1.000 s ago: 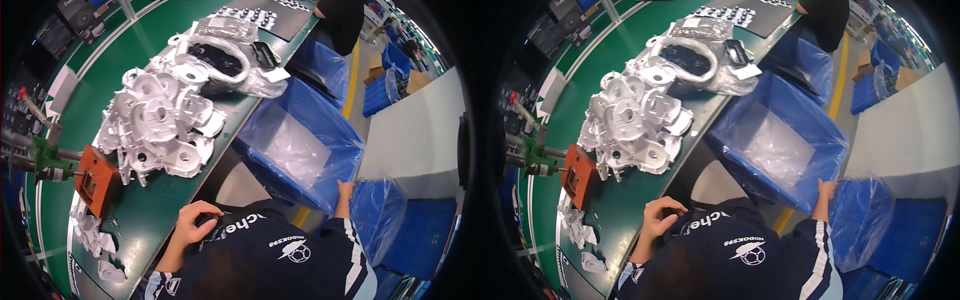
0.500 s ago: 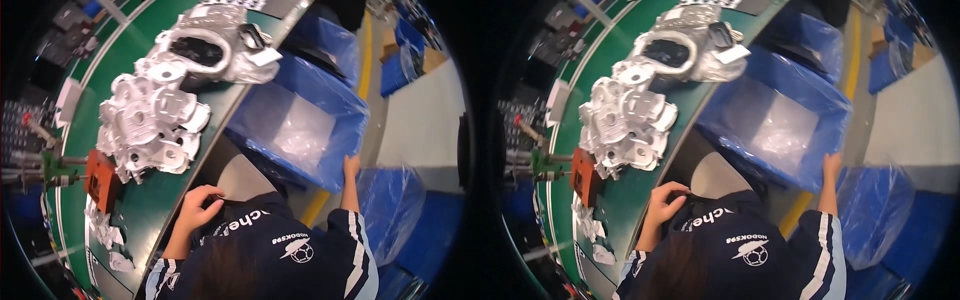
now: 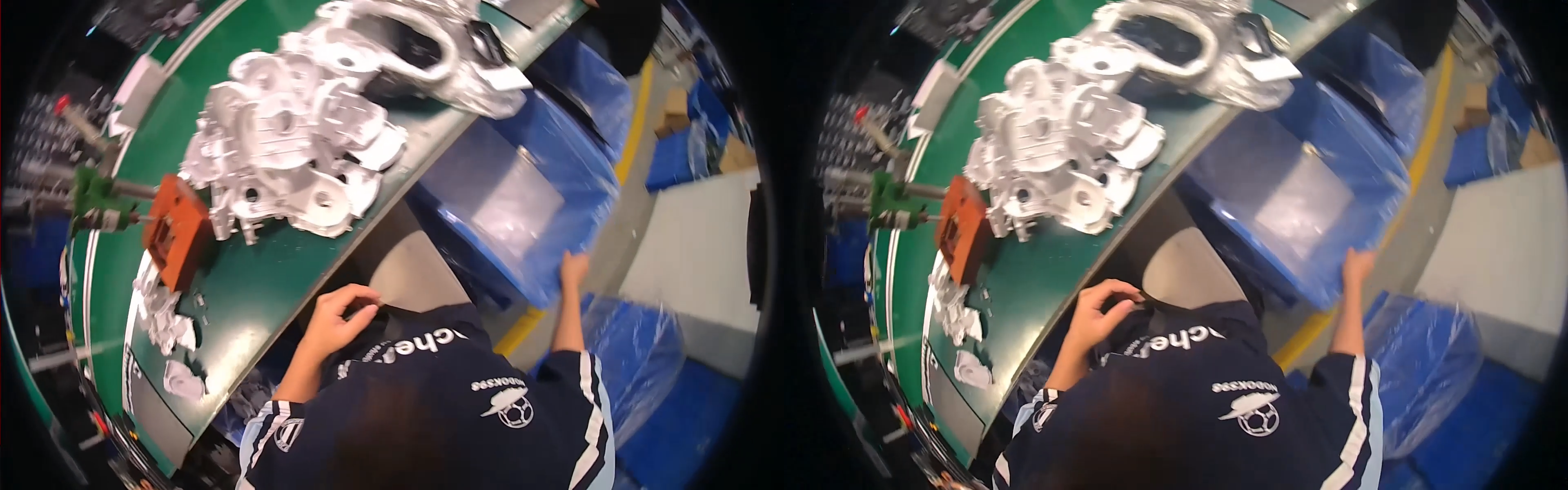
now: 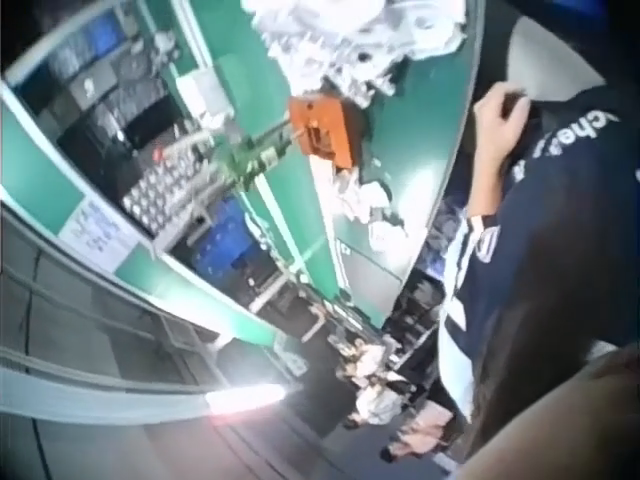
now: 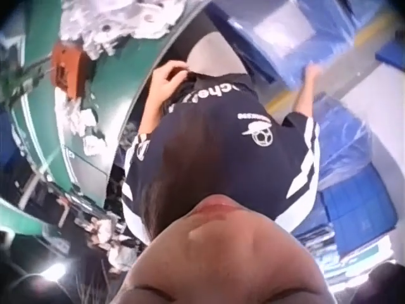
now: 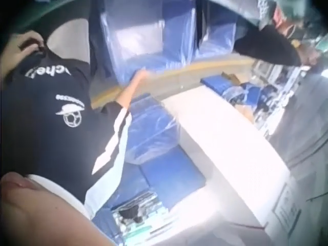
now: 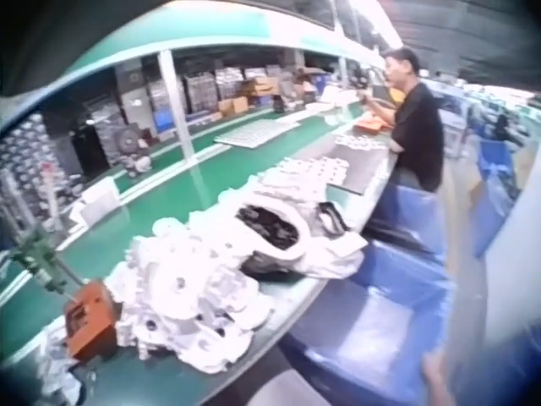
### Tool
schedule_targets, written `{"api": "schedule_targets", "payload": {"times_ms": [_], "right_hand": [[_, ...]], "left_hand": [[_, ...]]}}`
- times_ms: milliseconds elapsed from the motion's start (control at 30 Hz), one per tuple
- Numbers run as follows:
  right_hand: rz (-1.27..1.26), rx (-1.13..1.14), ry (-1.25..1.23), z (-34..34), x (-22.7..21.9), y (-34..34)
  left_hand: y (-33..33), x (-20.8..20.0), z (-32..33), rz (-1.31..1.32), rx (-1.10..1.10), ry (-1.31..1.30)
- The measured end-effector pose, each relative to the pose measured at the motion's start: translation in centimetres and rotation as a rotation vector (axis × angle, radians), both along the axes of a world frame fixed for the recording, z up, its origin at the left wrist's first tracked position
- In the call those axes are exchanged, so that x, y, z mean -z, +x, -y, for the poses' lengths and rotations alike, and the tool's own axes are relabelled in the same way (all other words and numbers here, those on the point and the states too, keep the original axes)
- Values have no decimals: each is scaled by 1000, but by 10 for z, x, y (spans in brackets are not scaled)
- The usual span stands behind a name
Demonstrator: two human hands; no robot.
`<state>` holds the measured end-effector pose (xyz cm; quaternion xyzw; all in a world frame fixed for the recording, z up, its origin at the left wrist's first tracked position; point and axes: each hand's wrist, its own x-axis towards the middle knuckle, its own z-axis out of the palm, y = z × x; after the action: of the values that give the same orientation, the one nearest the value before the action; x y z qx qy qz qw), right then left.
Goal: Assemble small plastic components using a press machine and then sort items into a storage bin.
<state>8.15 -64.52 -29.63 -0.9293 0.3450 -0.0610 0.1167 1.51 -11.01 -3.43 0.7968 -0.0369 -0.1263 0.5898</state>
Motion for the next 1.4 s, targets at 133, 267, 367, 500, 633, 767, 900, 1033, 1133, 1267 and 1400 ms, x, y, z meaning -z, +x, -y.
{"api": "schedule_targets", "payload": {"times_ms": [133, 267, 367, 500, 633, 767, 900, 1033, 1133, 1267, 1400], "right_hand": [[119, 58, 92, -67, -4, 26], [48, 120, 231, -76, -41, 41], [-18, 79, 224, -66, -59, 41], [-4, 27, 152, -31, -75, 27], [32, 32, 176, 0, -78, -21], [-112, 161, 176, 16, -71, -75], [-113, 212, 174, 16, -67, -104], [-115, 287, 143, -3, -67, -99], [-79, 283, 160, -25, -66, -85], [-28, 271, 192, -40, -66, -72], [-18, 229, 207, -36, -68, -68]], "left_hand": [[0, -5, 2, 62, 76, 55], [-3, -7, 1, 40, 6, 50], [-5, -4, 1, 13, -14, 11], [-1, 0, 3, 11, -2, 40], [8, 2, 9, -18, 48, 69], [14, 2, 12, 3, 101, 101], [18, 5, 13, -18, 79, 85], [23, 11, 18, -43, 152, 73], [30, 14, 31, -80, 196, 79], [48, 11, 59, -62, 341, 135], [65, 11, 83, 83, 410, 136]]}}
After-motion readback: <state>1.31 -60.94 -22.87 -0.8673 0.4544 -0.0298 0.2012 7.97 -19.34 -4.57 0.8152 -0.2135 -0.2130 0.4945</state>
